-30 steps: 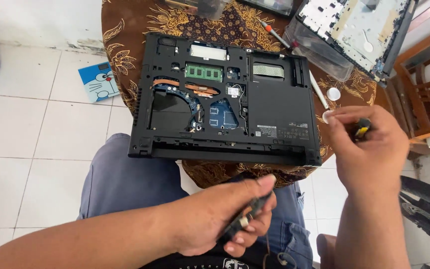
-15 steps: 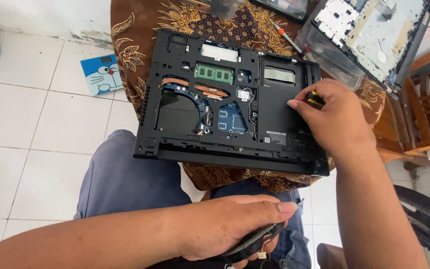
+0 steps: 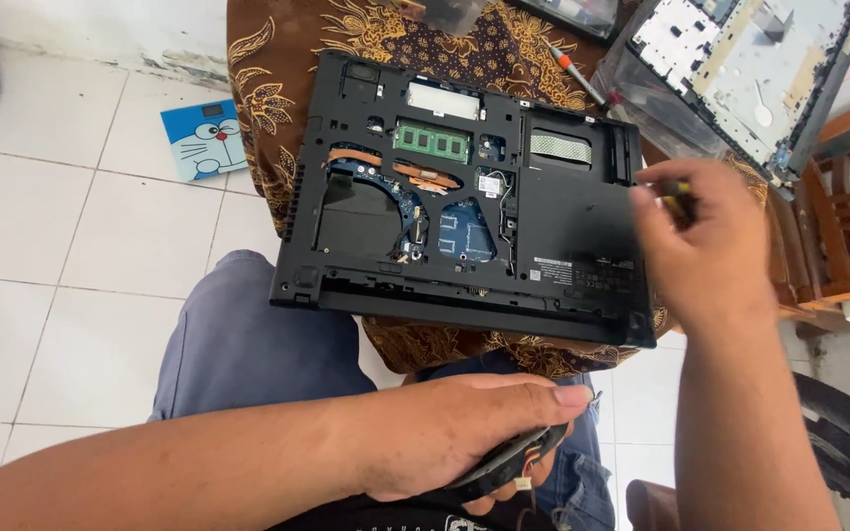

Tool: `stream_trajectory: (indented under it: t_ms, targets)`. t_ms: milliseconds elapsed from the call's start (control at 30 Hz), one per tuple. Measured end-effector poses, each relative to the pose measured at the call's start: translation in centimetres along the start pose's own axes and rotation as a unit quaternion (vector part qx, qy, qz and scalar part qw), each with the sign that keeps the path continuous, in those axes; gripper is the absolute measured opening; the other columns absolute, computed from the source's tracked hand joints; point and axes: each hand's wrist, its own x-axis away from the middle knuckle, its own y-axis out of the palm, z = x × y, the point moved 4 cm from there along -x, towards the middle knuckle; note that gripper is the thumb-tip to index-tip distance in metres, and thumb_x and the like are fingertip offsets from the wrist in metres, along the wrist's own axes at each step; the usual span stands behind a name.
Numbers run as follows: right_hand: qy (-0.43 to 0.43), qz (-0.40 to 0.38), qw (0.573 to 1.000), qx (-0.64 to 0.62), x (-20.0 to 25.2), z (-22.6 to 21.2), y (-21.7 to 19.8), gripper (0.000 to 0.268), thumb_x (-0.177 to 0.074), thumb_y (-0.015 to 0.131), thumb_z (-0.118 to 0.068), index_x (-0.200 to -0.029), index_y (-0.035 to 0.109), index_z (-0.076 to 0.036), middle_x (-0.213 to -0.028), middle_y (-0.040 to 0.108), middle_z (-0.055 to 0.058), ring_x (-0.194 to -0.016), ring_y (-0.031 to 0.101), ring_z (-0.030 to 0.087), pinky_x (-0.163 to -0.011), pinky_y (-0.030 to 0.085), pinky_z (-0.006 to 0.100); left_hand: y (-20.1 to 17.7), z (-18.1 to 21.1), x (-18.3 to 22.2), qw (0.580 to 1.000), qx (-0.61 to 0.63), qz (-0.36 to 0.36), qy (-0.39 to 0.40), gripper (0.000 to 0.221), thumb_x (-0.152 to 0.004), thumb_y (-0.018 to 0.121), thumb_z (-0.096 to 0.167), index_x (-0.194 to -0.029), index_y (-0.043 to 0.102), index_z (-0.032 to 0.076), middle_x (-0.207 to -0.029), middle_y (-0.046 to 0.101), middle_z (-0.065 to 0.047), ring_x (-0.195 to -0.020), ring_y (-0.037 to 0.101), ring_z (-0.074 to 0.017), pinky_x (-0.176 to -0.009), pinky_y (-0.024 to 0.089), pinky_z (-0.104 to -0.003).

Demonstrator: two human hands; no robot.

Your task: Removing a cooling fan from a laptop chassis using a screwdriver

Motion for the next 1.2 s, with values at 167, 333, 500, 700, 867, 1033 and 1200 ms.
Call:
stream_trajectory:
  t_ms: [167, 333, 500, 700, 867, 1033, 1200]
  targets:
    - [-0.208, 0.120, 0.971, -0.007, 3.7, 2.0, -3.4, 0.014, -0.114, 0.058, 0.012, -0.120, 0.070, 0.011, -0.117, 0.067, 0.026, -0.114, 0.063, 0.040, -0.105, 0.046, 0.052, -0.4, -0.3, -0.3, 0.993, 0.090, -0.076, -0.005, 0.046, -0.102, 0.053, 0.059, -0.092, 0.047, 0.015, -0.073, 0.047, 0.001, -0.053, 0.038, -0.0067, -0.046, 0.035, -0.018]
    - [-0.279, 0.204, 0.936, 0.068, 8.1, 6.1, -2.7, 0.033, -0.113, 0.063, -0.019, -0.113, 0.071, 0.013, -0.113, 0.060, 0.032, -0.106, 0.057, 0.041, -0.089, 0.048, 0.049, -1.2, 0.2, -0.7, 0.985, 0.166, -0.009, 0.033, 0.043, -0.112, 0.039, 0.052, -0.103, 0.053, 0.013, -0.076, 0.038, 0.000, -0.058, 0.031, -0.0102, -0.050, 0.026, -0.023]
    - [-0.189, 0.170, 0.967, 0.030, 9.5, 7.3, 0.9, 0.021, -0.106, 0.075, 0.002, -0.125, 0.070, 0.009, -0.125, 0.060, 0.027, -0.115, 0.060, 0.038, -0.100, 0.052, 0.047, -2.0, 1.3, -0.7, 0.980, 0.100, 0.147, 0.090, 0.031, -0.113, 0.042, 0.035, -0.111, 0.060, 0.010, -0.091, 0.056, -0.007, -0.082, 0.056, -0.0183, -0.069, 0.048, -0.032]
    - [-0.145, 0.133, 0.980, -0.016, 9.5, 7.6, 2.7, 0.026, -0.105, 0.065, 0.004, -0.131, 0.067, 0.007, -0.133, 0.063, 0.025, -0.125, 0.061, 0.038, -0.114, 0.049, 0.049, -2.5, 2.8, 0.3, 0.964, -0.043, 0.230, 0.127, 0.014, -0.106, 0.059, 0.027, -0.102, 0.061, 0.014, -0.079, 0.063, 0.000, -0.068, 0.054, -0.0110, -0.066, 0.041, -0.030]
    - [-0.168, 0.103, 0.980, -0.008, 9.2, 7.2, 2.7, 0.032, -0.101, 0.061, 0.002, -0.131, 0.067, 0.009, -0.136, 0.065, 0.026, -0.128, 0.060, 0.040, -0.116, 0.045, 0.053, -3.1, 2.8, 0.0, 0.961, -0.012, 0.192, 0.198, 0.015, -0.095, 0.071, 0.014, -0.105, 0.063, 0.006, -0.083, 0.067, -0.008, -0.063, 0.060, -0.0162, -0.054, 0.048, -0.029]
    - [-0.099, 0.180, 0.977, -0.056, 10.5, 4.1, 0.4, 0.033, -0.112, 0.055, -0.015, -0.134, 0.063, 0.008, -0.140, 0.061, 0.028, -0.135, 0.057, 0.041, -0.119, 0.042, 0.051, -2.0, 3.6, 1.4, 0.934, -0.141, 0.224, 0.241, 0.016, -0.088, 0.077, 0.013, -0.091, 0.062, 0.006, -0.074, 0.065, -0.006, -0.060, 0.056, -0.0120, -0.051, 0.047, -0.028]
    - [-0.025, 0.053, 0.938, -0.341, 12.2, -2.3, -1.1, 0.033, -0.097, 0.058, -0.023, -0.116, 0.068, 0.004, -0.115, 0.072, 0.019, -0.102, 0.069, 0.027, -0.096, 0.056, 0.039, -0.9, 4.0, 2.5, 0.889, -0.283, 0.220, 0.286, 0.019, -0.090, 0.076, 0.022, -0.087, 0.062, 0.009, -0.071, 0.060, 0.001, -0.061, 0.052, -0.0078, -0.054, 0.044, -0.027]
